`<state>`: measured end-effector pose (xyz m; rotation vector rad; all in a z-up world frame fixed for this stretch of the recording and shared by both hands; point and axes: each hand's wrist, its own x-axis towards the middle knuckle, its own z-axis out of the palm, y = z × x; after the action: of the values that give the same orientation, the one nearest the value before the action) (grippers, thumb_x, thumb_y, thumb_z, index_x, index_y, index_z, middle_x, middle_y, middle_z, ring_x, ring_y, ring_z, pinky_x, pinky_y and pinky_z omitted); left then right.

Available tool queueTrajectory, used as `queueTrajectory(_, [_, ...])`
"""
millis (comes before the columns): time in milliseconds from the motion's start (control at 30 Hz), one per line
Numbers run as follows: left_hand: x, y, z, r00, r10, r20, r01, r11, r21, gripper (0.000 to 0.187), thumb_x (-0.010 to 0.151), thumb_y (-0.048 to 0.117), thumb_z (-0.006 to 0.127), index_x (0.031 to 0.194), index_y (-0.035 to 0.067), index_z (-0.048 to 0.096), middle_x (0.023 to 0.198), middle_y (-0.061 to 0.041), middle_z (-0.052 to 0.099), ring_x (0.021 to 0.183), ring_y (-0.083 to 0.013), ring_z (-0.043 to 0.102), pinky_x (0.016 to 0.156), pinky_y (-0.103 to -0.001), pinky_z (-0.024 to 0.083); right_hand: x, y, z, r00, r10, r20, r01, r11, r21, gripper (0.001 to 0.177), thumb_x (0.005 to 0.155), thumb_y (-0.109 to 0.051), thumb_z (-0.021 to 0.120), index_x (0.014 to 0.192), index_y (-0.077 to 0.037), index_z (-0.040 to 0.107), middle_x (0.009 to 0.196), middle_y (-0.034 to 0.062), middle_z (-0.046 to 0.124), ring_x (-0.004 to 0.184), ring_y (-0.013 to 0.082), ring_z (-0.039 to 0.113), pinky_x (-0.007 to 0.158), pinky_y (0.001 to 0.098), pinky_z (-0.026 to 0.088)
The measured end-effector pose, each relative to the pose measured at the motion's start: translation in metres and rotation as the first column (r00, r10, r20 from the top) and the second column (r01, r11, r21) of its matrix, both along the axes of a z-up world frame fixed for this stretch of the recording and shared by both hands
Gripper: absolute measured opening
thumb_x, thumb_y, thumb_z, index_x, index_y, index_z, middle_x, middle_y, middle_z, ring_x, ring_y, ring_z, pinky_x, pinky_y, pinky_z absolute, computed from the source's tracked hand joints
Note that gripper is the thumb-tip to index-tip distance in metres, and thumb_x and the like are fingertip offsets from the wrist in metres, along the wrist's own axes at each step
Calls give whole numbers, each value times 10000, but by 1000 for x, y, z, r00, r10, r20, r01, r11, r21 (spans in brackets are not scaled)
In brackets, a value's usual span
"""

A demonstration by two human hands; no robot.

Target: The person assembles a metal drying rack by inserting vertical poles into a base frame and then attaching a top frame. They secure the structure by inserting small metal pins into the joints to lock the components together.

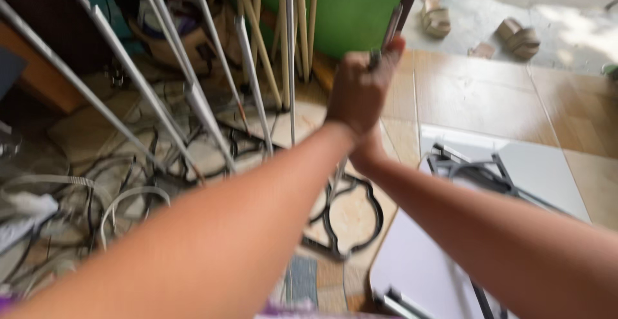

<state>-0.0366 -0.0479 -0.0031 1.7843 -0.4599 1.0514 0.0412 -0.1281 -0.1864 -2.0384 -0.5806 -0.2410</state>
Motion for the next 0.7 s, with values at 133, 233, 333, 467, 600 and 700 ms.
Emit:
queueTrajectory(133, [26,-12,-14,955,-178,-236,128,968,-214,639,1056,474,545,558,73,539,508,-51,496,479,-181,505,492,-362,411,18,-13,-6,974,48,220,-15,989,-150,346,948,-239,731,1226,-69,614,1178,125,635,1118,248,556,962,411,479])
queueTrajectory(233, [22,-15,-30,905,-261,-336,164,943,-290,664,1048,442,540,528,33,479,443,-75,416,403,-215,380,455,-393,307,-11,-21,-12,999,-53,3,52,956,-288,301,939,-286,740,1150,-92,651,1155,96,666,1102,229,590,967,392,497])
queueTrajectory(333, [30,6,-26,931,-271,-244,178,922,-343,573,1013,415,557,584,35,532,479,-66,464,448,-171,429,465,-381,339,-12,3,8,990,20,142,-7,996,-91,388,904,-230,734,1215,-41,600,1188,136,621,1121,268,559,950,405,467])
queueTrajectory(467, [15,31,-17,906,-227,-357,102,937,-335,654,1064,439,544,556,31,484,477,-75,423,491,-159,374,474,-390,319,-24,33,29,986,94,-140,-71,984,161,310,902,-229,700,1159,-80,613,1109,98,640,1051,228,596,892,357,522])
queueTrajectory(600, [9,37,-8,897,-190,-400,44,937,-347,638,1042,428,542,538,39,509,452,-87,451,433,-200,411,460,-404,324,-19,35,22,990,80,116,-77,997,-31,377,920,-212,714,1242,-68,582,1192,98,608,1133,221,548,983,371,465])
queueTrajectory(700, [16,26,0,917,-206,-342,106,952,-288,629,1062,432,513,561,53,497,463,-84,468,428,-208,457,477,-398,352,-8,21,16,981,127,146,-136,989,53,441,921,-203,711,1307,-53,558,1233,118,578,1176,232,513,1006,391,432])
